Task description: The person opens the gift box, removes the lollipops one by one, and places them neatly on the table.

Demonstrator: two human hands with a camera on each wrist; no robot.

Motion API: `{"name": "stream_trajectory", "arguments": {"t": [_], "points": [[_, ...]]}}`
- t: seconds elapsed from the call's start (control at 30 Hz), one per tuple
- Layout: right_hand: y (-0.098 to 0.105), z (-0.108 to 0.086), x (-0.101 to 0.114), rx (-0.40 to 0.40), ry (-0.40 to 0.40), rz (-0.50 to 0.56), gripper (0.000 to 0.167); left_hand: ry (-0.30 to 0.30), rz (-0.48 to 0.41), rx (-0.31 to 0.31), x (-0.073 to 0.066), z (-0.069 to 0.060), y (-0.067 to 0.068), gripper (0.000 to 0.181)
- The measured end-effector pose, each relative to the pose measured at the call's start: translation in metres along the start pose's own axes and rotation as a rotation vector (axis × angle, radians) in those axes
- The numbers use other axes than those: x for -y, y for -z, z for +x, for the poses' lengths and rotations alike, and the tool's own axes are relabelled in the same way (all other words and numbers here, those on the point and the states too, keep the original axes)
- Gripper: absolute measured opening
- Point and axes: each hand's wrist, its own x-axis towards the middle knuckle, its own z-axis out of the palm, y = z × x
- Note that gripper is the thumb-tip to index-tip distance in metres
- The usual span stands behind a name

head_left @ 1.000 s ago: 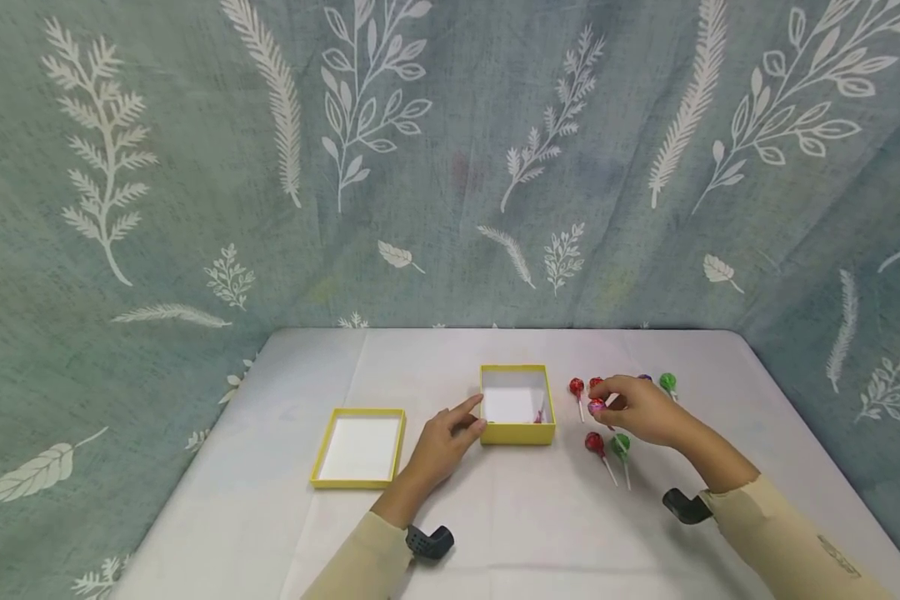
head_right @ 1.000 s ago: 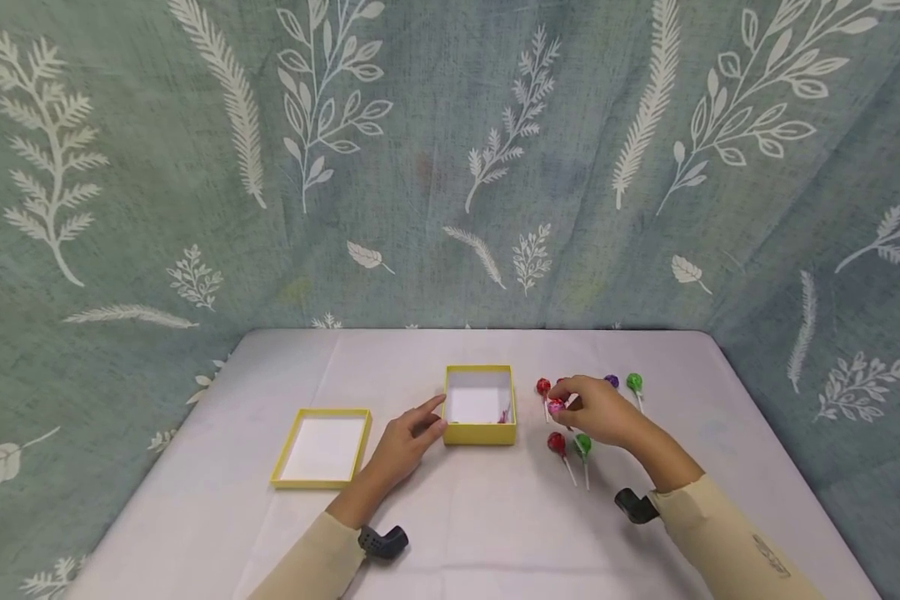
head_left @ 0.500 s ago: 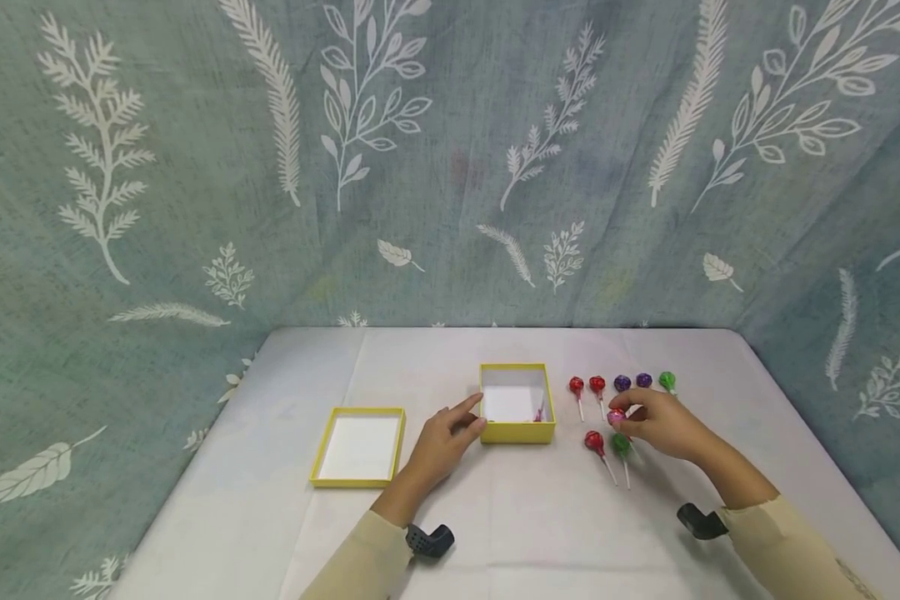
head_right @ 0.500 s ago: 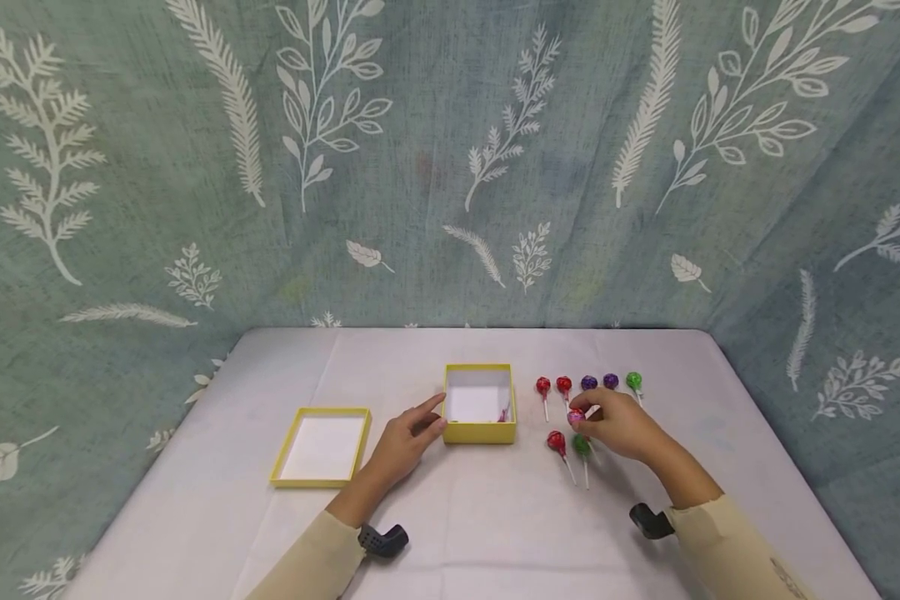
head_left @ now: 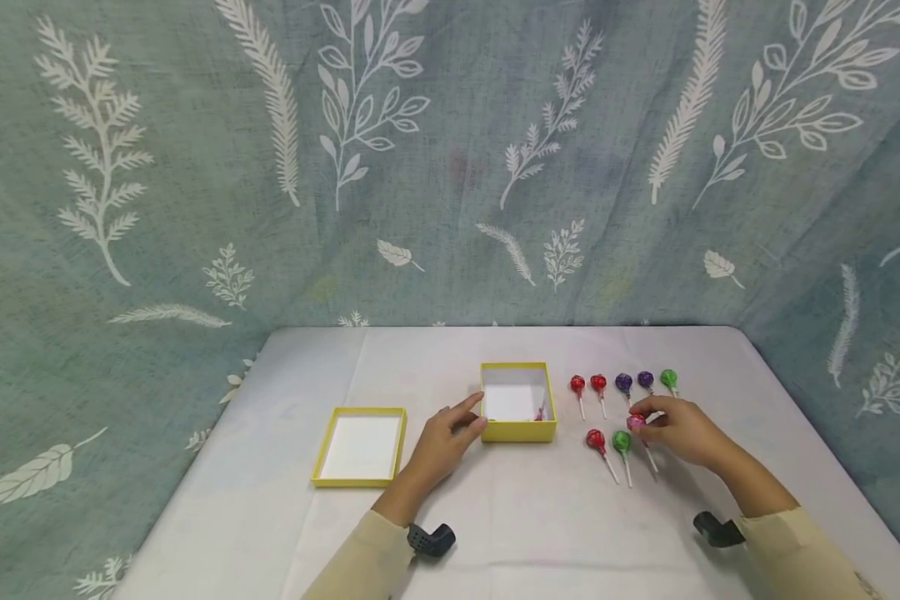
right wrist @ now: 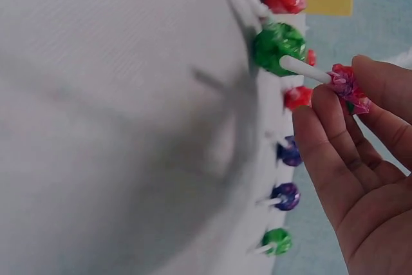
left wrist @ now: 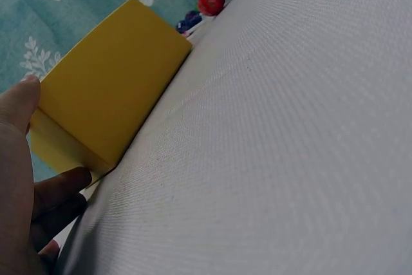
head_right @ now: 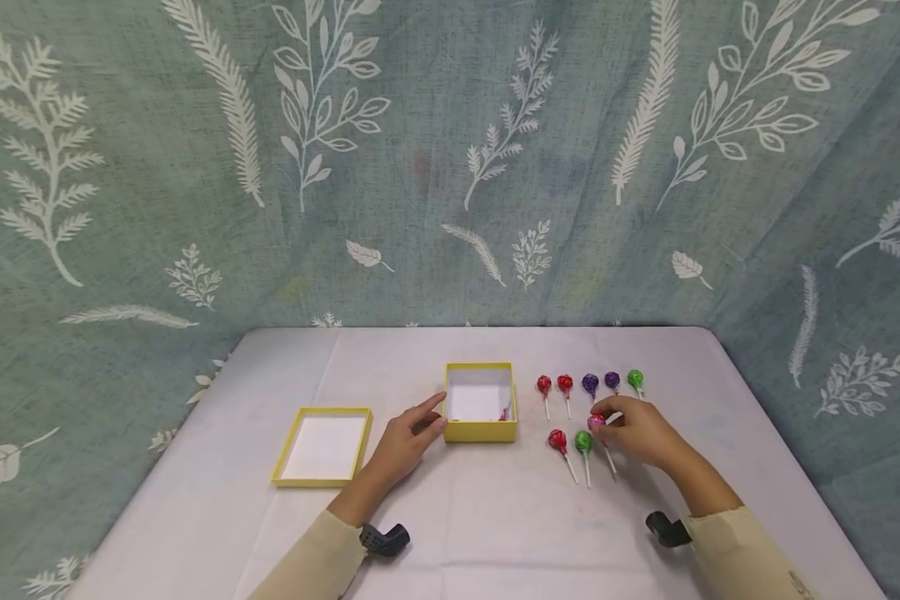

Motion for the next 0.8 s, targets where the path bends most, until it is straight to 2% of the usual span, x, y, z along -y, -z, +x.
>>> {"name": "stream_trajectory", "arguments": {"t": [0.37, 0.6, 0.8], "points": [[-0.001, 0.006, -0.021, 0.001, -0.030, -0.028, 0.027, -0.004, 0.015, -0.001, -0.001, 0.003, 0.002, 0.055], [-0.002, 0.011, -0.025, 0.015, -0.087, -0.025, 0.030, -0.006, 0.010, 0.001, -0.002, 0.003, 0.002, 0.056], [-0.004, 0.013, -0.026, 0.042, -0.137, -0.042, 0.029, -0.027, 0.009, -0.008, 0.002, 0.001, 0.000, 0.055]]}}
